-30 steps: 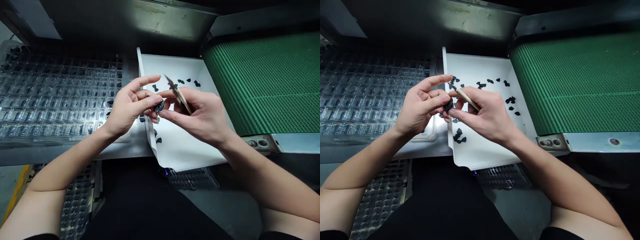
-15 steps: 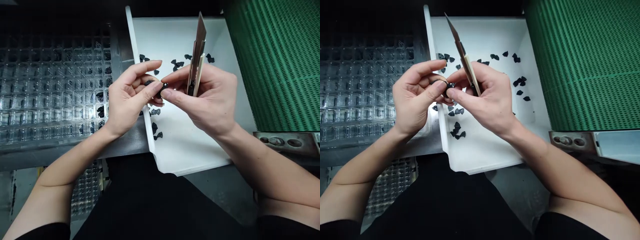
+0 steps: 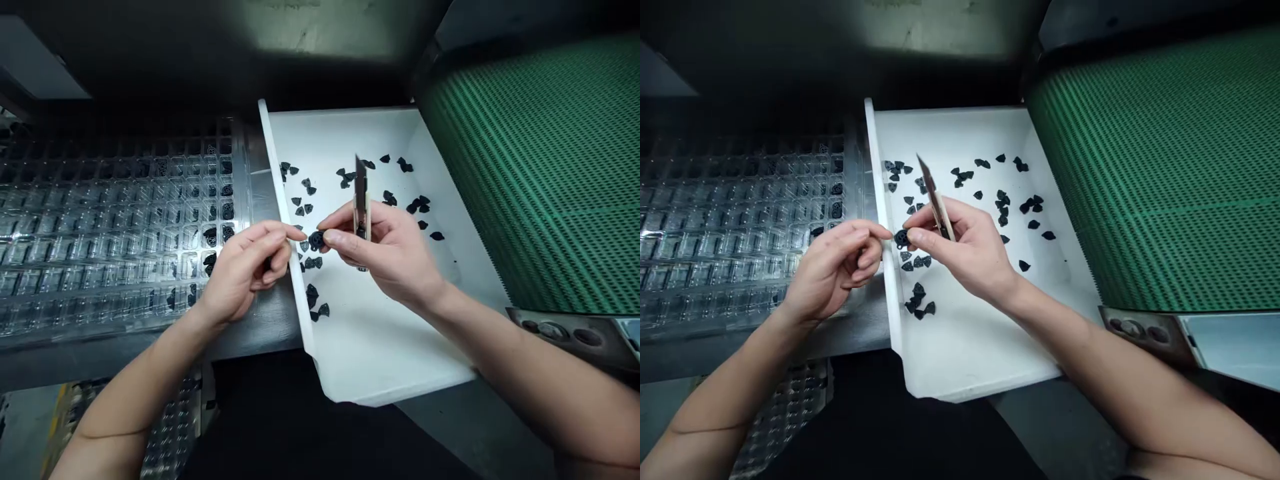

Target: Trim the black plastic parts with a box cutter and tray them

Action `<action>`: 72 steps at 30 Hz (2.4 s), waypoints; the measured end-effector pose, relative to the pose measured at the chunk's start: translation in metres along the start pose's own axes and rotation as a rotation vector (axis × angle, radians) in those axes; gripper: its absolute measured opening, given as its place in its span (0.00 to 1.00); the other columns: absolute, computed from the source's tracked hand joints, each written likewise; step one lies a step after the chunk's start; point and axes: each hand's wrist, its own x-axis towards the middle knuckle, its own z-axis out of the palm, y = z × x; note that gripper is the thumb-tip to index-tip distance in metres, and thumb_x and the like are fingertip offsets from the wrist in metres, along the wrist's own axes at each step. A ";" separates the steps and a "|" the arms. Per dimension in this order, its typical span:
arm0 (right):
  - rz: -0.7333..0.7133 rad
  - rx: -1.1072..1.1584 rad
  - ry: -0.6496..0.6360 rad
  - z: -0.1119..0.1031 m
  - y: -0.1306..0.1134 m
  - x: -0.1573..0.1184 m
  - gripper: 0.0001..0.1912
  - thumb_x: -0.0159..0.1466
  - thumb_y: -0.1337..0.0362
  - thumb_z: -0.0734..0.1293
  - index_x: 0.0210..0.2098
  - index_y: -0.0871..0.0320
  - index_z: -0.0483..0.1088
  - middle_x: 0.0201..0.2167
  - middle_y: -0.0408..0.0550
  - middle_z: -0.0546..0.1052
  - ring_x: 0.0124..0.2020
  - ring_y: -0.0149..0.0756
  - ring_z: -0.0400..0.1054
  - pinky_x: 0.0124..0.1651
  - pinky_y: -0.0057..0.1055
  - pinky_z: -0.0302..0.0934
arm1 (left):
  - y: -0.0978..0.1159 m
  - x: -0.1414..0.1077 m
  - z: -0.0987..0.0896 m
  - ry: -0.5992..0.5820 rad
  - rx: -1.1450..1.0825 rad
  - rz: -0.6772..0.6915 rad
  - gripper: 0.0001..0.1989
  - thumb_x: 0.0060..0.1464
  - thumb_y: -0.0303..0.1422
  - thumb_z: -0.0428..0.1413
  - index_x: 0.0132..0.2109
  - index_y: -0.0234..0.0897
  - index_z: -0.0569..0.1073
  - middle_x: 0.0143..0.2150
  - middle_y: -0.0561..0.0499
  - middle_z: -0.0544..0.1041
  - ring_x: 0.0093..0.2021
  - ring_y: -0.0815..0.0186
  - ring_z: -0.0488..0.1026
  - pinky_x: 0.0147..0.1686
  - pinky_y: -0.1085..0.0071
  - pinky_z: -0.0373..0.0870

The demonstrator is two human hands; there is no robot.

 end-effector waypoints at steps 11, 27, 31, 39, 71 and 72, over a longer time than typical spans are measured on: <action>0.143 0.128 -0.077 0.006 -0.007 -0.004 0.13 0.64 0.59 0.87 0.40 0.58 0.85 0.34 0.46 0.83 0.27 0.25 0.64 0.26 0.26 0.56 | -0.008 -0.010 -0.003 -0.015 0.305 0.250 0.15 0.68 0.35 0.73 0.59 0.39 0.87 0.42 0.46 0.88 0.43 0.64 0.86 0.45 0.73 0.82; 0.209 0.233 -0.066 0.015 -0.008 -0.012 0.12 0.63 0.63 0.87 0.39 0.58 0.84 0.32 0.45 0.84 0.23 0.22 0.60 0.24 0.22 0.53 | -0.033 -0.004 -0.006 0.031 0.231 0.411 0.12 0.63 0.30 0.77 0.52 0.46 0.92 0.47 0.47 0.89 0.40 0.67 0.84 0.40 0.75 0.82; 0.217 0.232 -0.057 0.016 -0.007 -0.012 0.13 0.63 0.61 0.87 0.39 0.59 0.83 0.32 0.46 0.84 0.24 0.23 0.61 0.24 0.23 0.53 | -0.034 -0.005 -0.007 0.031 0.272 0.451 0.13 0.65 0.30 0.75 0.55 0.47 0.91 0.50 0.47 0.89 0.42 0.67 0.85 0.41 0.75 0.81; 0.136 0.065 -0.082 0.016 -0.003 -0.013 0.17 0.70 0.52 0.84 0.40 0.57 0.81 0.34 0.45 0.82 0.29 0.28 0.66 0.29 0.28 0.58 | -0.033 -0.003 -0.008 0.040 0.211 0.400 0.09 0.64 0.34 0.75 0.52 0.44 0.92 0.48 0.45 0.88 0.39 0.67 0.81 0.34 0.76 0.75; -0.619 -0.971 -0.174 -0.015 0.001 -0.015 0.20 0.83 0.64 0.69 0.72 0.60 0.78 0.30 0.40 0.77 0.27 0.27 0.66 0.31 0.30 0.57 | -0.018 0.001 -0.011 0.011 -0.202 0.029 0.11 0.59 0.37 0.79 0.44 0.36 0.91 0.30 0.47 0.82 0.18 0.81 0.54 0.19 0.82 0.50; -0.626 -0.977 -0.173 -0.015 0.001 -0.015 0.20 0.83 0.65 0.69 0.71 0.60 0.78 0.29 0.39 0.75 0.27 0.27 0.65 0.31 0.30 0.57 | -0.018 0.001 -0.011 0.014 -0.198 0.027 0.12 0.58 0.38 0.79 0.44 0.35 0.91 0.30 0.47 0.82 0.18 0.81 0.54 0.19 0.82 0.51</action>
